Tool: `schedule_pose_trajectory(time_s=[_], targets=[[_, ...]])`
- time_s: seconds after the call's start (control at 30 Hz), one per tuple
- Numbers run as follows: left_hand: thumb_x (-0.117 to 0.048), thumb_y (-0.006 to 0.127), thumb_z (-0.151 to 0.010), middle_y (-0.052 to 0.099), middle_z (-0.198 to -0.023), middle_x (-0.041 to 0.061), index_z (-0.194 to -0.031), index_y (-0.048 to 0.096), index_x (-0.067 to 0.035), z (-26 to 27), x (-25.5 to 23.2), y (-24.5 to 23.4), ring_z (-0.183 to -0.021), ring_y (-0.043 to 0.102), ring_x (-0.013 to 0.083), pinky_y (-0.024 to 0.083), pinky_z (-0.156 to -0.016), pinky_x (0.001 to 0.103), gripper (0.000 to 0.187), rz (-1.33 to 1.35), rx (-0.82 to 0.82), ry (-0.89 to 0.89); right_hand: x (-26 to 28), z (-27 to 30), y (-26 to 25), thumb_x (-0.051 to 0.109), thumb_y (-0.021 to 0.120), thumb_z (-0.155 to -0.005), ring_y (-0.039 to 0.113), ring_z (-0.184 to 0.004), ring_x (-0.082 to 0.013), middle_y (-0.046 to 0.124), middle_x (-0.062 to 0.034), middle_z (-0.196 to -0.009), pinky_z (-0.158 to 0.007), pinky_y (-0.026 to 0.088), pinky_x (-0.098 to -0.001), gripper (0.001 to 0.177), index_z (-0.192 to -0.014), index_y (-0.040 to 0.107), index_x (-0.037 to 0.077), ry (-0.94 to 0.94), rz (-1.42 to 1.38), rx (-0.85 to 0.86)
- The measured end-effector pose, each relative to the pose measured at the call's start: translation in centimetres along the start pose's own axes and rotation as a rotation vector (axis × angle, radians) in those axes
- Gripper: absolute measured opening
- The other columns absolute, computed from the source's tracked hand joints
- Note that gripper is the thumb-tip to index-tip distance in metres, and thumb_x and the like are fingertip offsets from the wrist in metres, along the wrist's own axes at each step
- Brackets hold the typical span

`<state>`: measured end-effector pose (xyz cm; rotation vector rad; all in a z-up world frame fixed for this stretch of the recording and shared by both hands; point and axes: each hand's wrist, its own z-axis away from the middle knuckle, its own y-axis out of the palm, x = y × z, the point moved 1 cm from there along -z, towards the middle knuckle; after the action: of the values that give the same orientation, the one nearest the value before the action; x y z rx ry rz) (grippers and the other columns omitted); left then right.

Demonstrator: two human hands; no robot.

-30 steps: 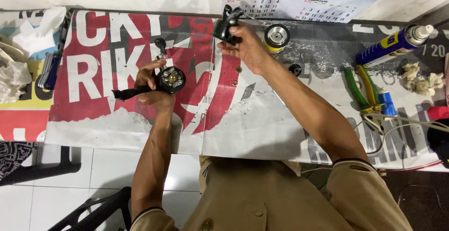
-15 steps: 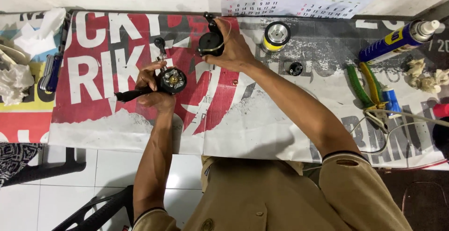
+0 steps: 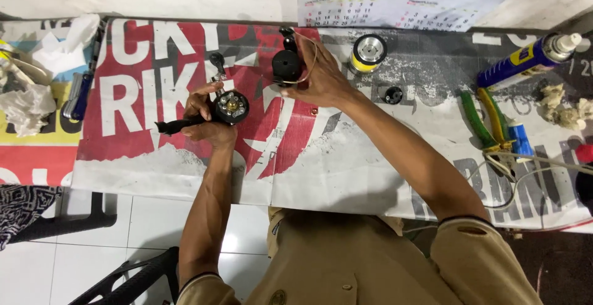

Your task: The person disassembles a fishing reel by removing the side plate and spool. They then use a screwdriver to adjust internal components and apply lubricant from a spray can to the mechanism before reassembling the parts.

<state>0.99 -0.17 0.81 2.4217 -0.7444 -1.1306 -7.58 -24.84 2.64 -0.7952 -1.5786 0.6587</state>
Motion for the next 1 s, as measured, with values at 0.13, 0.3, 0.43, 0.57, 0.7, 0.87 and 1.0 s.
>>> schedule_pose_trajectory(time_s=[0.13, 0.3, 0.43, 0.57, 0.7, 0.87, 1.0], targets=[[-0.095, 0.027, -0.084, 0.064, -0.094, 0.023, -0.07, 0.035, -0.017, -0.2, 1.1, -1.8, -0.103, 0.066, 0.0399, 0.057, -0.087, 0.04, 0.079, 0.007, 0.06, -0.028, -0.3, 3.0, -1.6, 0.054, 0.084, -0.082, 0.027, -0.145, -0.0599, 0.034, -0.0403, -0.155, -0.124, 0.018, -0.0621, 0.115, -0.159, 0.026, -0.008, -0.047, 0.004, -0.096], [-0.101, 0.027, -0.077, 0.064, -0.095, 0.023, -0.069, 0.037, -0.018, 0.0, 0.4, -0.6, -0.106, 0.064, 0.0411, 0.056, -0.092, 0.041, 0.084, 0.142, 0.016, -0.052, 4.8, 6.5, -5.5, 0.034, 0.081, -0.082, 0.047, -0.136, -0.0507, 0.053, -0.0323, -0.137, -0.117, 0.031, -0.0588, 0.086, -0.147, 0.046, -0.01, -0.029, 0.14, -0.164], [-0.105, 0.03, -0.069, 0.063, -0.097, 0.026, -0.066, 0.039, -0.015, 0.2, -1.0, 0.8, -0.109, 0.062, 0.0417, 0.059, -0.089, 0.045, 0.09, 0.201, 0.019, -0.088, 10.8, 6.4, -4.5, 0.011, 0.083, -0.085, 0.059, -0.126, -0.0461, 0.058, -0.0264, -0.133, -0.103, 0.05, -0.0547, 0.073, -0.148, 0.049, -0.001, -0.224, -0.239, -0.185], [-0.1, 0.041, -0.069, 0.056, -0.099, 0.025, -0.068, 0.039, -0.013, -0.3, -4.9, 4.8, -0.115, 0.054, 0.0448, 0.055, -0.095, 0.049, 0.087, 0.183, 0.101, -0.031, 13.6, 5.0, -0.8, 0.025, 0.09, -0.085, 0.072, -0.1, -0.0314, 0.053, -0.0216, -0.142, -0.081, 0.063, -0.039, 0.087, -0.156, 0.042, 0.008, -0.174, -0.623, -0.127], [-0.066, 0.054, -0.099, 0.049, -0.118, 0.009, -0.113, 0.048, -0.016, -1.6, -9.9, 10.8, -0.122, 0.054, 0.0302, 0.053, -0.1, 0.033, 0.051, 0.107, 0.074, 0.118, 13.9, 3.7, 1.3, 0.024, 0.091, -0.086, 0.072, -0.11, -0.0337, 0.057, -0.0192, -0.141, -0.082, 0.064, -0.0408, 0.083, -0.155, 0.047, 0.013, -0.156, -0.82, -0.199], [-0.085, 0.041, -0.078, 0.038, -0.139, 0.008, -0.135, 0.033, -0.021, 0.0, -8.8, 10.0, -0.13, 0.049, 0.0257, 0.048, -0.106, 0.031, 0.087, 0.16, -0.039, -0.032, 13.9, 4.1, -0.9, 0.018, 0.089, -0.088, 0.069, -0.099, -0.0213, 0.061, -0.0196, -0.134, -0.077, 0.063, -0.0342, 0.073, -0.15, 0.052, 0.01, -0.167, -0.813, -0.171], [-0.111, 0.024, -0.05, 0.024, -0.168, 0.007, -0.163, 0.014, -0.027, 1.5, -8.4, 8.9, -0.14, 0.043, 0.0197, 0.041, -0.113, 0.029, 0.142, 0.21, -0.193, -0.221, 14.4, 4.6, -3.7, 0.016, 0.088, -0.087, 0.07, -0.098, -0.0229, 0.065, -0.0173, -0.127, -0.075, 0.062, -0.032, 0.068, -0.146, 0.056, 0.008, -0.27, -0.696, -0.113]])
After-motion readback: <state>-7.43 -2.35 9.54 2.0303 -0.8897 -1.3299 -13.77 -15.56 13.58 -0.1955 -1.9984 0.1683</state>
